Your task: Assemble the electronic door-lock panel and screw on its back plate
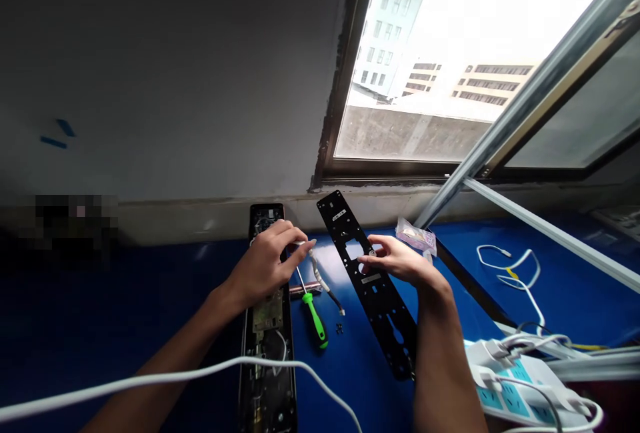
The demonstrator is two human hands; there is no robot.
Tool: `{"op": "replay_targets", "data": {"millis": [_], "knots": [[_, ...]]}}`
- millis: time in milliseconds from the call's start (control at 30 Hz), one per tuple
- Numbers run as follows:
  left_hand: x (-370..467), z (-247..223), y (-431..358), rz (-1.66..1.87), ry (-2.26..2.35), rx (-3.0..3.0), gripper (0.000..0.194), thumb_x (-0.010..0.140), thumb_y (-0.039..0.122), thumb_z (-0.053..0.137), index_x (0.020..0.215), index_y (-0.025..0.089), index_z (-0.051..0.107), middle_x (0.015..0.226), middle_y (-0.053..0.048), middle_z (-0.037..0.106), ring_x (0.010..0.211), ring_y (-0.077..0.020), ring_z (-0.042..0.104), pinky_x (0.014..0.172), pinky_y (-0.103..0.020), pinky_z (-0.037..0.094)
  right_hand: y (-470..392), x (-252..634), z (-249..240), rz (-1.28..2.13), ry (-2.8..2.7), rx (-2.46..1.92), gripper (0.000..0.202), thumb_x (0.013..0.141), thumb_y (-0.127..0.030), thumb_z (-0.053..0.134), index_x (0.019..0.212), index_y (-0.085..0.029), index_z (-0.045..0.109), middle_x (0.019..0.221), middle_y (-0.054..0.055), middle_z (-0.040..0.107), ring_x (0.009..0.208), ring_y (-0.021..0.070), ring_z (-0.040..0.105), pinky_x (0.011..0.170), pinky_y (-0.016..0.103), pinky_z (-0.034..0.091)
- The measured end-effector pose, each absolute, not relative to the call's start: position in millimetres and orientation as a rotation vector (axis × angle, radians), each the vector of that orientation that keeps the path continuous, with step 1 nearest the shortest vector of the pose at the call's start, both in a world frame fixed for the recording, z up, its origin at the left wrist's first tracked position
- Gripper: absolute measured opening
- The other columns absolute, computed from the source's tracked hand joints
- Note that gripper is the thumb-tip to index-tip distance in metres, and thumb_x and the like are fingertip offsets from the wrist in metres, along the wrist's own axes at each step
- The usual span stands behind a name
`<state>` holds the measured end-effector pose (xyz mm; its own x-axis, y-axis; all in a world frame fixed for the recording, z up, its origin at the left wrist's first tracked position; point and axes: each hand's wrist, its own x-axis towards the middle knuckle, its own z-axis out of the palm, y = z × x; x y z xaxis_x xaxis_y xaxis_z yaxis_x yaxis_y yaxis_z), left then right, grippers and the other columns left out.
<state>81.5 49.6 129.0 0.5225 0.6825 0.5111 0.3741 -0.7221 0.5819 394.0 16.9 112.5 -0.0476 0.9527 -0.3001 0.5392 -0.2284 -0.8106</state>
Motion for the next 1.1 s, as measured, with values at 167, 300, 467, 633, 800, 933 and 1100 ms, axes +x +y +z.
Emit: {"op": "replay_targets", "data": {"millis": [167, 300, 467, 633, 800, 933, 1100], "knots": [[64, 133, 53, 1.319, 1.058, 2.157, 0.029, 0.107, 0.044, 0.056, 0.095, 0.021, 0.069, 0.095, -0.004, 0.070, 0.088, -0.0202, 0.066, 0.080, -0.032, 0.050, 19, 376, 151, 1.205, -1.519, -1.475, 0.054, 0.086, -0.049, 0.084, 0.128, -0.021, 0.066, 0.085, 0.004, 0.082, 0.089, 0.0223, 0.079, 0.082, 0.032, 0.059], [46, 129, 59, 1.447, 1.214, 1.911, 0.032, 0.106, 0.050, 0.056, 0.093, 0.022, 0.065, 0.086, -0.002, 0.068, 0.079, -0.0197, 0.064, 0.073, -0.031, 0.048, 37, 348, 161, 1.392, -1.472, -1.074, 0.038, 0.090, -0.047, 0.082, 0.115, -0.019, 0.071, 0.076, 0.001, 0.077, 0.066, 0.0131, 0.071, 0.061, 0.023, 0.053], [29, 115, 75, 1.571, 1.186, 1.585, 0.047, 0.101, 0.066, 0.056, 0.085, 0.021, 0.060, 0.084, -0.004, 0.070, 0.085, -0.0211, 0.069, 0.084, -0.032, 0.053, 62, 312, 157, 1.519, -1.536, -0.847, 0.042, 0.084, -0.048, 0.087, 0.109, -0.018, 0.071, 0.071, 0.001, 0.075, 0.062, 0.0139, 0.069, 0.060, 0.024, 0.056], [21, 105, 90, 1.562, 1.129, 1.318, 0.064, 0.084, 0.085, 0.063, 0.081, 0.021, 0.058, 0.084, -0.008, 0.075, 0.089, -0.0271, 0.076, 0.086, -0.039, 0.060, 79, 289, 154, 1.576, -1.529, -0.705, 0.040, 0.083, -0.046, 0.087, 0.107, -0.018, 0.073, 0.065, -0.001, 0.072, 0.059, 0.0122, 0.066, 0.059, 0.022, 0.054], [20, 101, 96, 1.571, 1.132, 1.261, 0.067, 0.081, 0.088, 0.064, 0.080, 0.022, 0.056, 0.083, -0.008, 0.075, 0.089, -0.0278, 0.077, 0.087, -0.040, 0.061, 87, 273, 152, 1.626, -1.477, -0.622, 0.037, 0.078, -0.043, 0.091, 0.099, -0.017, 0.074, 0.067, -0.002, 0.071, 0.056, 0.0105, 0.065, 0.057, 0.021, 0.053], [21, 99, 100, 1.578, 1.125, 1.236, 0.069, 0.079, 0.090, 0.062, 0.079, 0.022, 0.055, 0.081, -0.006, 0.072, 0.088, -0.0279, 0.078, 0.084, -0.039, 0.062, 83, 263, 143, 1.673, -1.421, -0.618, 0.035, 0.079, -0.040, 0.091, 0.100, -0.018, 0.075, 0.074, -0.001, 0.074, 0.059, 0.0109, 0.068, 0.059, 0.022, 0.056], [19, 98, 104, 1.562, 1.126, 1.233, 0.068, 0.079, 0.090, 0.063, 0.079, 0.022, 0.056, 0.078, -0.005, 0.069, 0.085, -0.0278, 0.077, 0.078, -0.037, 0.061, 70, 265, 129, 1.721, -1.358, -0.651, 0.032, 0.080, -0.037, 0.091, 0.100, -0.017, 0.076, 0.081, 0.002, 0.076, 0.064, 0.0126, 0.071, 0.063, 0.023, 0.060]]}}
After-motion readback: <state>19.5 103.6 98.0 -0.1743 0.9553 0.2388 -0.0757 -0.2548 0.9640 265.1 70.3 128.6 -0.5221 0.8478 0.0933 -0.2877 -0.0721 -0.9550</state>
